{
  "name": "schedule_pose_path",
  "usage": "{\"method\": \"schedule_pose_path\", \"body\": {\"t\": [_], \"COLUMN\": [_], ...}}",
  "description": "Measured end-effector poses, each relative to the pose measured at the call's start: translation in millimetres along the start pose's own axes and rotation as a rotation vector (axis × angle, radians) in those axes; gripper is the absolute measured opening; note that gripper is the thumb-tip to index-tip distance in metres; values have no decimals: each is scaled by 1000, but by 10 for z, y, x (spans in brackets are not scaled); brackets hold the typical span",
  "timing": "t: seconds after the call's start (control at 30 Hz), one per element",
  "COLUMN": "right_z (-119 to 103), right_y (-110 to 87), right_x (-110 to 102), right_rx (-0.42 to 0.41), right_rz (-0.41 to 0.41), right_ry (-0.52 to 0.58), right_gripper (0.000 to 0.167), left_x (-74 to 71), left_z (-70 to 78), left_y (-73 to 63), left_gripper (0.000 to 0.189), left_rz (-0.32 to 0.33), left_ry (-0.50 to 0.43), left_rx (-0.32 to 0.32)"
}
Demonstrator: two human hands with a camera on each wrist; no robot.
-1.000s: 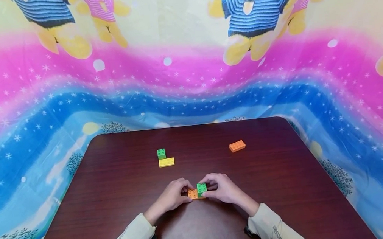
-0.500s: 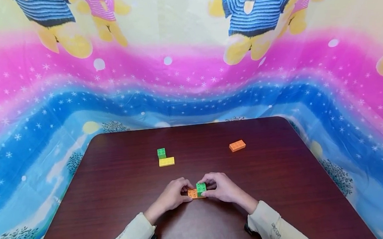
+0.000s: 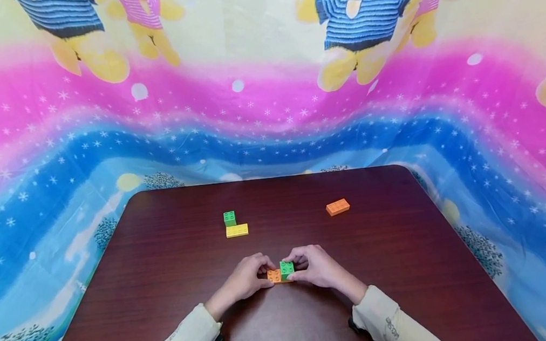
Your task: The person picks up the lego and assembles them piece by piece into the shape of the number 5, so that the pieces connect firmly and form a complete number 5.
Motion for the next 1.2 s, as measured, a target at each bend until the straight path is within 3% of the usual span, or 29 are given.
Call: {"method": "schedule_pose_path", "body": {"t": [0.5,1.2], "right_z": [10,-9], "right_y": [13,11], "right_x": [10,8], "right_rx": [0,0], "right_rz": [2,11], "right_ry": [11,13], "right_gripper": [31,31], "left_x": [-5,-24], "left_z": [-44,-87], "left_y": [3,-24], "left_gripper": [29,28], "left_rz": [-11,23], "left_ry": [-2,-47], "left_rx": [-6,-27]}}
Point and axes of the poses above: each hand's wrist, its own y-axis towards the middle knuckle, its own x-axis out of the palm, z = x × y, the point moved 7 cm from there along y, towards the middle knuckle, and after that the axes turned 7 degrees about -z, right-handed, at the moved point
